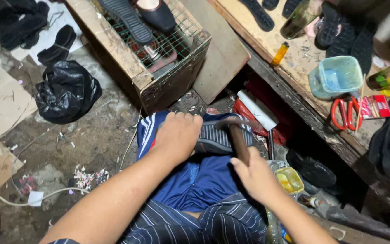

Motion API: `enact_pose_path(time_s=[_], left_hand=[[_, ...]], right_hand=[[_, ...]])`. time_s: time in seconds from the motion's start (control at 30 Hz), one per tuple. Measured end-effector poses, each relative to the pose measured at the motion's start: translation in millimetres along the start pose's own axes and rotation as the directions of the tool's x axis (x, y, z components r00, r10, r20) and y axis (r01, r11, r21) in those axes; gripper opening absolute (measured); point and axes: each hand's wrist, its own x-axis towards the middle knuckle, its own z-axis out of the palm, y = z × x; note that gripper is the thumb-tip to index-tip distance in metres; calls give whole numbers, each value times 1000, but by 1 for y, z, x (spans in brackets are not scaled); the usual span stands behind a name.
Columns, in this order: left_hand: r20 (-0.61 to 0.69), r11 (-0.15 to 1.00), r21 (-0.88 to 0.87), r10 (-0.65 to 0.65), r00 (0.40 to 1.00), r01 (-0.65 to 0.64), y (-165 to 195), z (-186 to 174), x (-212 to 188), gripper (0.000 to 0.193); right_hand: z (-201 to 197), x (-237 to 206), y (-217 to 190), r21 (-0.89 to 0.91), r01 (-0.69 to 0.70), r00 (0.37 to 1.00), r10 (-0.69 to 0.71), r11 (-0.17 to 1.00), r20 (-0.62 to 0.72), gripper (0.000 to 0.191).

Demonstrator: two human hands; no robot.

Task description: The person sits on the workshop floor with a shoe on their lap and uses a curved hand blade to scrape and trim the edge of the shoe sole. They rotate the shoe repeatedly to trim different sections of the sole edge, working on one shoe and then another.

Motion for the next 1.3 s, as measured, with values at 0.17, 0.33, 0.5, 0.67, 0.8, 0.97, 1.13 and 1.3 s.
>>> enact_pose_path(time_s=[0.17,0.33,0.5,0.67,0.8,0.97,1.13,1.3], left_hand=[[66,995,-94,35,997,-29,1,-11,6,39],[65,996,-81,51,997,-45,4,-16,9,37],[44,997,-64,52,998,-49,7,-15,8,35],[56,998,-52,37,998,-34,9,-14,5,34],[-49,986,164,49,998,-40,29,-9,12,51],[0,992,57,115,993,-115,40,0,19,64],[-5,989,31,143,990,-142,36,3,16,59],[-56,988,60,149,987,-145,41,-1,15,53]], right_hand=[[-25,-31,44,497,-68,913,254,865,-318,35],[11,-14,52,-143,-25,999,28,989,20,48],[-1,-45,87,312,-232,939,296,921,-173,40],[59,-38,166,-6,509,823,-489,861,-291,23],[88,-17,176,147,-72,994,83,987,-72,42],[7,-41,96,437,-115,992,130,892,-5,34],[-16,-65,74,409,-38,947,164,912,-277,30],[29,-37,102,108,-122,987,132,987,-89,39]])
